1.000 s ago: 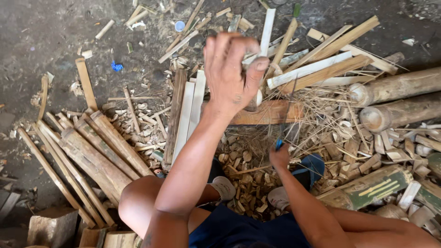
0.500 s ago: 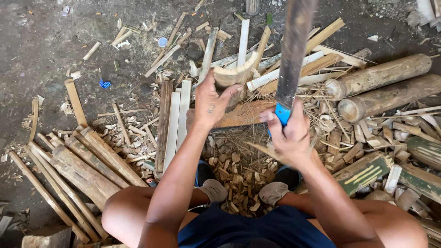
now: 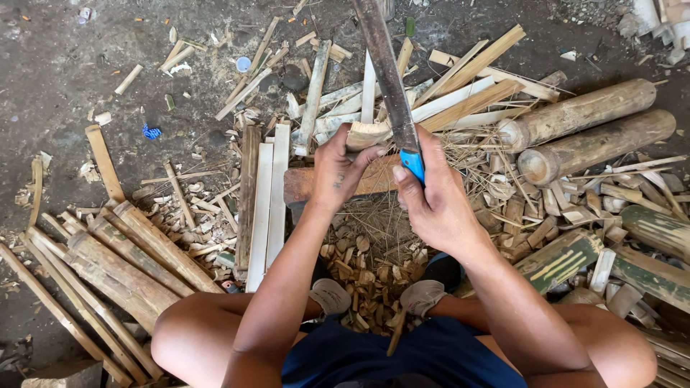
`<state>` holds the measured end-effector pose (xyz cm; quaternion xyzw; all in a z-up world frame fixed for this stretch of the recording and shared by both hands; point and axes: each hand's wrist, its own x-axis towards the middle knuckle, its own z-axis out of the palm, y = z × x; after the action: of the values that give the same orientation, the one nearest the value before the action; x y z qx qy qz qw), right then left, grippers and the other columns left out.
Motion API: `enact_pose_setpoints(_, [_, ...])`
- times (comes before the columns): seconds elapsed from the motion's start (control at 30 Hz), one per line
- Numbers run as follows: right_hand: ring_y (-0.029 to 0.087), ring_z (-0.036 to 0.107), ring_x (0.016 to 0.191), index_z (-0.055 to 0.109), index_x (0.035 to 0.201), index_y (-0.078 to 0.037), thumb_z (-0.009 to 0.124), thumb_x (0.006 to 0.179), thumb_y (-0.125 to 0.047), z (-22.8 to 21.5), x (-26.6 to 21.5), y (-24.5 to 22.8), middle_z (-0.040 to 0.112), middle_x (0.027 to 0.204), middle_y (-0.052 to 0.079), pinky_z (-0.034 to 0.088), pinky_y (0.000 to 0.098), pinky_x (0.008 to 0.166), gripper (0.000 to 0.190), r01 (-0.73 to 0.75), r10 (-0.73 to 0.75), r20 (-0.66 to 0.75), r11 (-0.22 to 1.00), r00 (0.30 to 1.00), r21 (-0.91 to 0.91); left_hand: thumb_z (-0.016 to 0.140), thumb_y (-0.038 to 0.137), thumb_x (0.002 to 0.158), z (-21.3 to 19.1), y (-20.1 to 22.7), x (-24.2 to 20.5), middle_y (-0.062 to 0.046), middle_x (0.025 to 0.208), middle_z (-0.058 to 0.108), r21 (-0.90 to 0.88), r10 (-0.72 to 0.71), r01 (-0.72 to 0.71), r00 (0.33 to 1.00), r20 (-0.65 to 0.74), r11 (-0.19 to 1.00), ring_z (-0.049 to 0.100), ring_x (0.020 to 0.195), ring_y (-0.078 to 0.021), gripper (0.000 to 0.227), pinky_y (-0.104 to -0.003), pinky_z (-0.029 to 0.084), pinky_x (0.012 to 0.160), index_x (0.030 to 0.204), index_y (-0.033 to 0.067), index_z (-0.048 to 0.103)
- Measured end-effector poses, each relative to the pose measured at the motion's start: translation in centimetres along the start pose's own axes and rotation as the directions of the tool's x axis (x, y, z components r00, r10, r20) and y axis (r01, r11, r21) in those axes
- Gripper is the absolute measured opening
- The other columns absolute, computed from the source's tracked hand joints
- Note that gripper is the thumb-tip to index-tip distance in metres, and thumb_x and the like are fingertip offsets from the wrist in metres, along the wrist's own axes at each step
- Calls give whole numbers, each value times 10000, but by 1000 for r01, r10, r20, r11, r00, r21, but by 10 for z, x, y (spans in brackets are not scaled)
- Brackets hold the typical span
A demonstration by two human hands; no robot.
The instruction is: The person sits on the ground and uses a machete to shave thin strips from bamboo pieces. They repeatedly position each piece against a metal bar and draw the blade along its length to remove the outer layer, then set the finished pieces aside.
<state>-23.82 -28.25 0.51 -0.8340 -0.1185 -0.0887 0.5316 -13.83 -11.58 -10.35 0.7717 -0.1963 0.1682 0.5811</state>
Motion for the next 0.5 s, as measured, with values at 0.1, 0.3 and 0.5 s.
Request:
enact_pose_setpoints(0.1, [116, 566, 601, 271, 1566, -59, 517, 1058, -77, 1, -3, 7, 535, 755, 31, 504, 300, 546, 565, 22, -22, 18, 999, 1000, 35, 801, 118, 903, 5, -28, -5, -112, 1116, 784, -52, 41, -38, 997, 59, 998, 771, 1012, -198, 363, -349, 629, 865, 1209, 41, 621])
enact_pose_setpoints(0.3, [133, 535, 556, 272, 1491, -34, 482, 1070, -61, -3, -4, 4, 505, 748, 36, 467, 331, 480, 471, 89, -90, 65, 996, 994, 17, 717, 159, 972, 3, -41, -10, -153, 1163, 766, -60, 114, -107, 987, 111, 992, 758, 1031, -232, 344, -390, 646, 865, 1284, 46, 627])
enact_pose_setpoints(0.5, [156, 480, 378, 337, 1214, -24, 452, 1068, -108, -30, 17, -36, 490, 606, 44, 390, 319, 273, 204, -43, 71, 78, 948, 994, -315, 724, 353, 939, 1, -18, 4, -130, 993, 794, 385, -320, 243, 936, 149, 890, 753, 690, -280, 502, -401, 630, 700, 1347, 79, 623])
